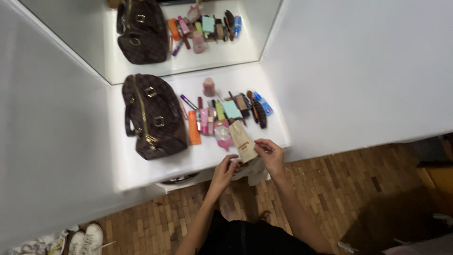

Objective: The person takes cosmetics, bottles, and small toiletry items out of a handbag on a vanity table, then carries them to a plastic drawer unit and places the items one by one into an open drawer, arranging them inside.

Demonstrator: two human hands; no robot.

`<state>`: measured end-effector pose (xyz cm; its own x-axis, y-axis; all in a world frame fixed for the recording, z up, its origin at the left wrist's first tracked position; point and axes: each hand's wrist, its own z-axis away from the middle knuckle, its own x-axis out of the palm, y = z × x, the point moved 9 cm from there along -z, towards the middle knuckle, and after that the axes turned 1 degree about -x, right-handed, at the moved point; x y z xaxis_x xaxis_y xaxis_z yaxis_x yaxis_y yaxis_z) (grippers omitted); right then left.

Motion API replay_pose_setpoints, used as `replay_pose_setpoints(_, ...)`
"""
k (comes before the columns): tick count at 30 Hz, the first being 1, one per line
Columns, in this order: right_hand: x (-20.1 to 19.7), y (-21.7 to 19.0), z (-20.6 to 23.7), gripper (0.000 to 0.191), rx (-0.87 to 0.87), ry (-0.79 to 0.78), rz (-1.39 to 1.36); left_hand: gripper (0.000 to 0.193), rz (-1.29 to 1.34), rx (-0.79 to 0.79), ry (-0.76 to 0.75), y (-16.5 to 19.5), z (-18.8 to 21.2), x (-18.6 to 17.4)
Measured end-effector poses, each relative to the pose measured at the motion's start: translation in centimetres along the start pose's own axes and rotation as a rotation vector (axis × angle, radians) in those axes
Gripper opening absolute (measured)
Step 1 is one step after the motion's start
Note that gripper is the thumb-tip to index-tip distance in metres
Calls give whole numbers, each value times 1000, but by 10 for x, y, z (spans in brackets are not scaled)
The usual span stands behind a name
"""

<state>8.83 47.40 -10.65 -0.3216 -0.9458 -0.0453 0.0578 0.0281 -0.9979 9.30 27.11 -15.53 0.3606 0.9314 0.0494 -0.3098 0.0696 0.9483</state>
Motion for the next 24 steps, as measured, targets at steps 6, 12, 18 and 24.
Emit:
replay_pose_setpoints(6,-114,40,59,25,106,-71,-151,37,429,166,60,-2,20,119)
replay_pose_setpoints(12,-283,49,118,22,99,-13,-41,33,407,270,52,4,61,284)
replay_pose_setpoints(18,-424,30,152,23,132,122,-126,33,255,89,-119,8,74,452)
replay_pose_setpoints(24,-550,18,135,32,181,277,-160,35,243,167,-296,30,28,588)
